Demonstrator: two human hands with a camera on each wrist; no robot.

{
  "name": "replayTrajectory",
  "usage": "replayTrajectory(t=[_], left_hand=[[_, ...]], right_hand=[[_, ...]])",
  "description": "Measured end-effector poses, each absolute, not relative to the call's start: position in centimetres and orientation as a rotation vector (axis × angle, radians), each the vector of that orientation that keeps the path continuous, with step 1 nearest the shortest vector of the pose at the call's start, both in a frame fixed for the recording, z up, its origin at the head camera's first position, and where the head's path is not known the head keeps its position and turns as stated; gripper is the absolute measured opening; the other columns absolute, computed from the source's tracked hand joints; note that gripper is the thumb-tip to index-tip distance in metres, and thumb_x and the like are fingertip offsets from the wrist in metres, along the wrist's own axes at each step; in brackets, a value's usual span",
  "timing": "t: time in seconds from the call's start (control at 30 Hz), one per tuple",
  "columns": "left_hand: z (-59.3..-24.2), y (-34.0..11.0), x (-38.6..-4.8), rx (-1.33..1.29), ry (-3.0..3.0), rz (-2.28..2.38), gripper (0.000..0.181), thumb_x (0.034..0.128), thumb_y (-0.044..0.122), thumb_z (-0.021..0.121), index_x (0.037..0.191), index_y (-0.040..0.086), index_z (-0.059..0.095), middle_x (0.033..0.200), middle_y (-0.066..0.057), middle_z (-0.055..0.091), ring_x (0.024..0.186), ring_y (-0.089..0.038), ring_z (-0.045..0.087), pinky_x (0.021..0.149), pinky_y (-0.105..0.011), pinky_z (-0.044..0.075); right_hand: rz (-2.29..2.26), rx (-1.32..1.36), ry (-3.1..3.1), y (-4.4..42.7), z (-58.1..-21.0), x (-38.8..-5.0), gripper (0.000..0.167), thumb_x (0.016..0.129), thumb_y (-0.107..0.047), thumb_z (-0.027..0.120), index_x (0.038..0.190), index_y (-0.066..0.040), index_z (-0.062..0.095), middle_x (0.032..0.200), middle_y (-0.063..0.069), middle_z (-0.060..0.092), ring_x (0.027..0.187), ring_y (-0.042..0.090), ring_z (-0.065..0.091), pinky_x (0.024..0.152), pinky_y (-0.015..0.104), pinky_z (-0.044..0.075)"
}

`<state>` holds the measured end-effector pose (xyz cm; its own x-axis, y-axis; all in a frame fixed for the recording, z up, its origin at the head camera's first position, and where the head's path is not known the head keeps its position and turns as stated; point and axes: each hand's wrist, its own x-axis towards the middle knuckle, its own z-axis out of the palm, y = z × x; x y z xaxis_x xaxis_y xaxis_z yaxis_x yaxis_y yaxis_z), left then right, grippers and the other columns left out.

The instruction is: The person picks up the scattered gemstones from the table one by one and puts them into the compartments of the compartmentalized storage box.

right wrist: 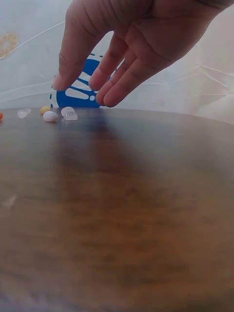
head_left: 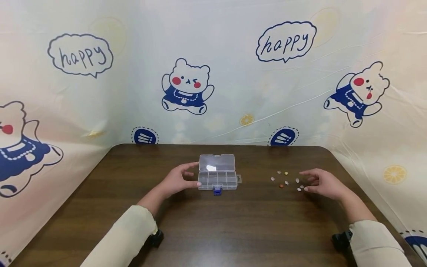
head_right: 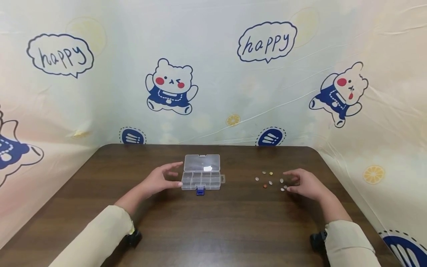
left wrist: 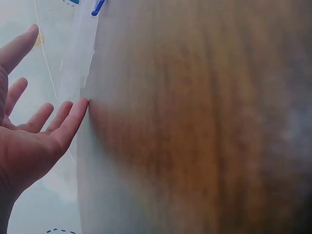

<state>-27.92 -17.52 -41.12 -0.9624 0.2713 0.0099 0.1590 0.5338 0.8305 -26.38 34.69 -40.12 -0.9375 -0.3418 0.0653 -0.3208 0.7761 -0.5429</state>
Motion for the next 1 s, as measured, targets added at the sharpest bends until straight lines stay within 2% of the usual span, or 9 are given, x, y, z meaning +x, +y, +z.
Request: replayTrajectory(t=[0.5, 0.67, 0.83, 1.0], left_hand=[[-42.1, -16.9, -29.6, 0.366, 2.559, 1.442, 0.077, 0.0751, 0.022, 0.086, 0.143, 0.02, 0.05, 0.14, -0.009, 0.051, 0.118, -0.029, 0.057, 0.09, -0.045, 0.052], [-42.2, -16.9, -29.9, 0.364, 2.545, 1.449, 0.08, 0.0728, 0.019, 0.088, 0.143, 0.016, 0.05, 0.139, -0.012, 0.052, 0.117, -0.029, 0.058, 0.089, -0.043, 0.052], [-42.4, -16.9, -29.9, 0.322, 2.549, 1.437, 0.077, 0.0698, 0.019, 0.09, 0.138, 0.013, 0.055, 0.129, -0.011, 0.059, 0.112, -0.025, 0.06, 0.085, -0.039, 0.053], [-42.8, -16.8, -29.9, 0.275, 2.55, 1.441, 0.063, 0.0771, 0.027, 0.084, 0.132, 0.01, 0.061, 0.116, -0.009, 0.064, 0.1, -0.022, 0.061, 0.077, -0.034, 0.055]], right_hand=[[-0.961, -0.502, 2.849, 35.1, -40.6, -28.0, 0.044, 0.083, -0.01, 0.077, 0.123, 0.004, 0.063, 0.11, 0.022, 0.067, 0.095, 0.032, 0.066, 0.08, 0.045, 0.056], [-0.975, -0.512, 2.845, 35.2, -40.9, -28.6, 0.041, 0.083, -0.011, 0.077, 0.119, 0.004, 0.065, 0.104, 0.017, 0.069, 0.089, 0.026, 0.065, 0.074, 0.035, 0.056], [-0.986, -0.504, 2.813, 35.2, -41.3, -29.1, 0.037, 0.084, -0.011, 0.076, 0.117, 0.004, 0.066, 0.101, 0.014, 0.07, 0.085, 0.021, 0.064, 0.07, 0.027, 0.053], [-1.001, -0.5, 2.786, 35.1, -41.6, -29.4, 0.037, 0.085, -0.011, 0.076, 0.117, 0.005, 0.066, 0.098, 0.013, 0.071, 0.081, 0.02, 0.063, 0.069, 0.026, 0.053]])
